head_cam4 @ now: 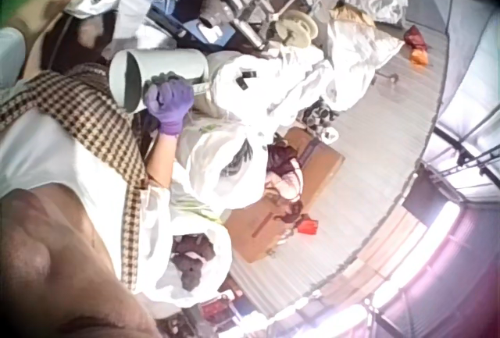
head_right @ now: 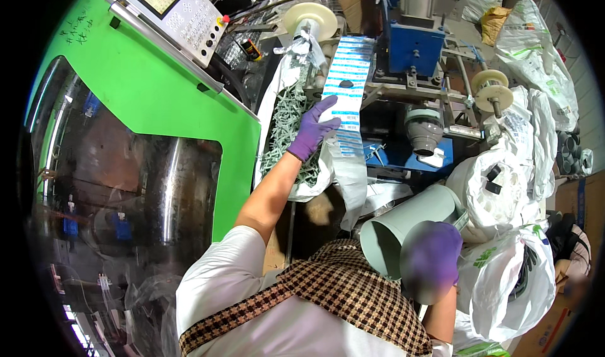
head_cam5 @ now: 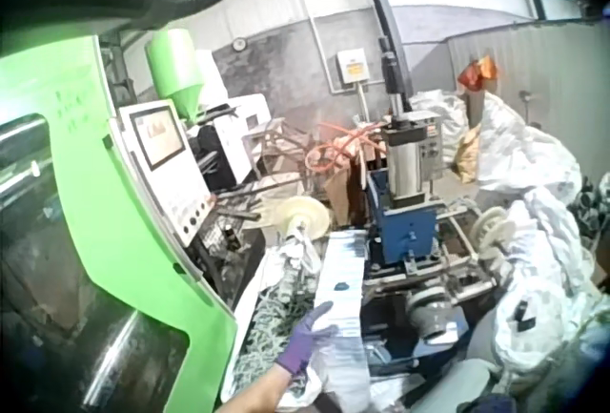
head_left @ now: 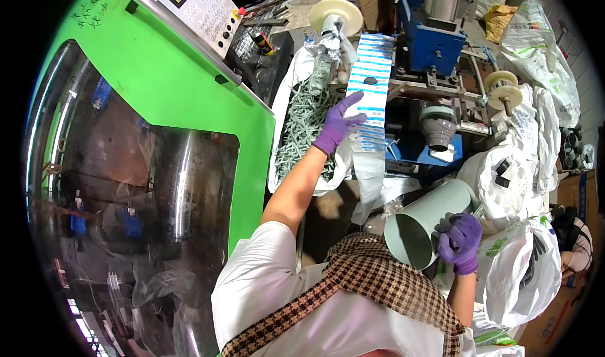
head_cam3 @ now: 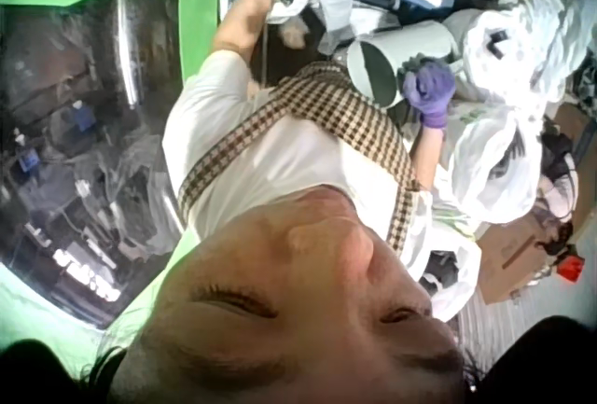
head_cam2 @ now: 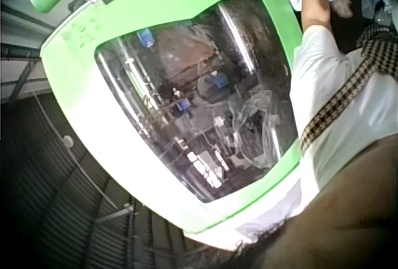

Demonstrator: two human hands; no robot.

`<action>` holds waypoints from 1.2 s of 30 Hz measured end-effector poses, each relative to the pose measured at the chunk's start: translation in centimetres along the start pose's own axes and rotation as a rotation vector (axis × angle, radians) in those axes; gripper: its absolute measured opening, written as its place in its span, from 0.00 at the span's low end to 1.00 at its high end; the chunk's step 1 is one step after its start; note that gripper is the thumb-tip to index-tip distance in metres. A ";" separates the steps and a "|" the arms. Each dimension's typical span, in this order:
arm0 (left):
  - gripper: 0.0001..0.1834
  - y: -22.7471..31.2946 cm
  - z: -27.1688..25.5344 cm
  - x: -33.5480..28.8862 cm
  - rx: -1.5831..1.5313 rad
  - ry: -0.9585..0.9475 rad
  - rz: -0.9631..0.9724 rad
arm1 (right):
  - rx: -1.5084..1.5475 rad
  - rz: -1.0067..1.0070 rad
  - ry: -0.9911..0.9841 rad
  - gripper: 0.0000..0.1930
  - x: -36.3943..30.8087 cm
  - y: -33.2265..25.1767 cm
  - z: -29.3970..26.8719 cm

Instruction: The person assembles light green electric kettles by hand. They retrieve the kettle base and lid from large white sacks, place the base on a workbench, and secure the lid onto the body. The person then places the assembled unit into a sack and repeats the process with another unit.

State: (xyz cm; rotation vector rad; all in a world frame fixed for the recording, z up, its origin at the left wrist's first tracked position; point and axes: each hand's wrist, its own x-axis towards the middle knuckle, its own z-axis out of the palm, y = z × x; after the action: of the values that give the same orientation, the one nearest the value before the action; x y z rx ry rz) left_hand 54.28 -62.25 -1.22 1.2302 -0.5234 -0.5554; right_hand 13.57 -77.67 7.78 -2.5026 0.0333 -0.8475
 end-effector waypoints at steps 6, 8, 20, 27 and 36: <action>0.26 0.2 -0.1 0.6 0.148 0.045 0.045 | -0.020 -0.085 -0.060 0.05 0.1 2.1 -1.1; 0.24 0.0 0.2 0.5 0.140 0.109 0.062 | 0.080 -0.208 -0.056 0.05 2.0 2.1 -1.7; 0.13 6.9 9.6 -10.4 0.534 0.291 0.329 | 0.029 -0.555 -0.158 0.05 3.8 -1.7 -2.6; 0.13 11.0 17.4 -6.7 0.228 -0.369 -0.388 | -0.048 -0.654 -0.253 0.07 4.1 -5.5 0.3; 0.10 8.2 14.9 -4.7 0.277 -0.617 -0.453 | -0.097 -0.344 -0.260 0.09 3.5 -11.8 5.1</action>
State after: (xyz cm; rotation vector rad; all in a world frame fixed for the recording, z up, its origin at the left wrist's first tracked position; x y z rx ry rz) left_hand 42.05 -68.01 10.14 1.4474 -0.8644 -1.3019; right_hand 17.77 -65.63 11.67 -2.7343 -0.4650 -0.6526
